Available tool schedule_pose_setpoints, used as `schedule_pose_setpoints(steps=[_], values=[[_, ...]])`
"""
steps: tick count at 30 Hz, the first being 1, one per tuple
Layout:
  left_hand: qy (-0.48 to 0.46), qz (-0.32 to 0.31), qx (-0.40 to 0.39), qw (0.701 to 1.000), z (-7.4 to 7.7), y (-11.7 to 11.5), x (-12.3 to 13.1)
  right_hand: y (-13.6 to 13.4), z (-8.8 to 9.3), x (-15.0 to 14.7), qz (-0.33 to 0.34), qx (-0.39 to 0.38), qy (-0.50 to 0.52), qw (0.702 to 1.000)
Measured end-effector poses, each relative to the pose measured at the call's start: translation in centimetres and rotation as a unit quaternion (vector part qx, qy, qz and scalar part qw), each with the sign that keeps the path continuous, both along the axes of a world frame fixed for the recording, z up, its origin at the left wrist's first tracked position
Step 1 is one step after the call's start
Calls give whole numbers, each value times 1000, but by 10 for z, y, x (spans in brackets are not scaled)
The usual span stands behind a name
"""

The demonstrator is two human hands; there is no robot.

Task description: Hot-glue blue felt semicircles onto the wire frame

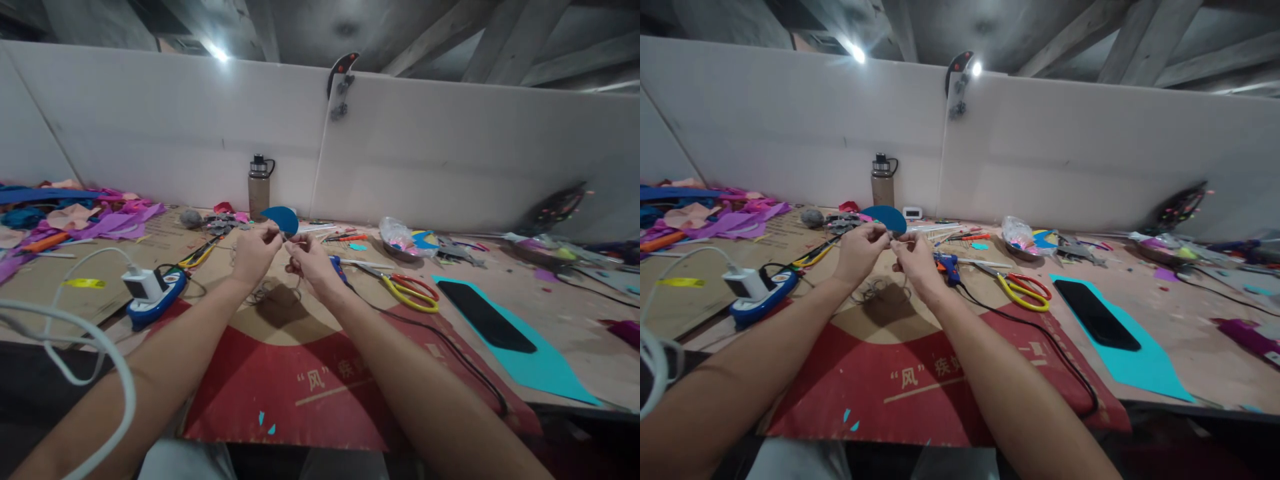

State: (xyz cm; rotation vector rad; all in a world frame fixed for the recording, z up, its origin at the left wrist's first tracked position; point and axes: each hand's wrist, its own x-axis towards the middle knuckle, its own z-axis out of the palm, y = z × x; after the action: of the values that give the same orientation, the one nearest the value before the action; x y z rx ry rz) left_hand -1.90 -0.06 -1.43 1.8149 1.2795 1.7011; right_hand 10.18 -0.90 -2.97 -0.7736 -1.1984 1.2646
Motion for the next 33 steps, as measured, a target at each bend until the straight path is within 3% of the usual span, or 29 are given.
schedule_pose_setpoints(steps=[5, 11, 33], values=[[-142, -113, -102, 978, 1, 0, 6, 5, -1, 15, -103, 79, -96, 987], [-209, -173, -157, 950, 2, -3, 12, 11, -4, 24, -173, 114, -128, 970], [-291, -210, -217, 908, 7, -6, 15, 12, -2, 30, -186, 129, -149, 963]])
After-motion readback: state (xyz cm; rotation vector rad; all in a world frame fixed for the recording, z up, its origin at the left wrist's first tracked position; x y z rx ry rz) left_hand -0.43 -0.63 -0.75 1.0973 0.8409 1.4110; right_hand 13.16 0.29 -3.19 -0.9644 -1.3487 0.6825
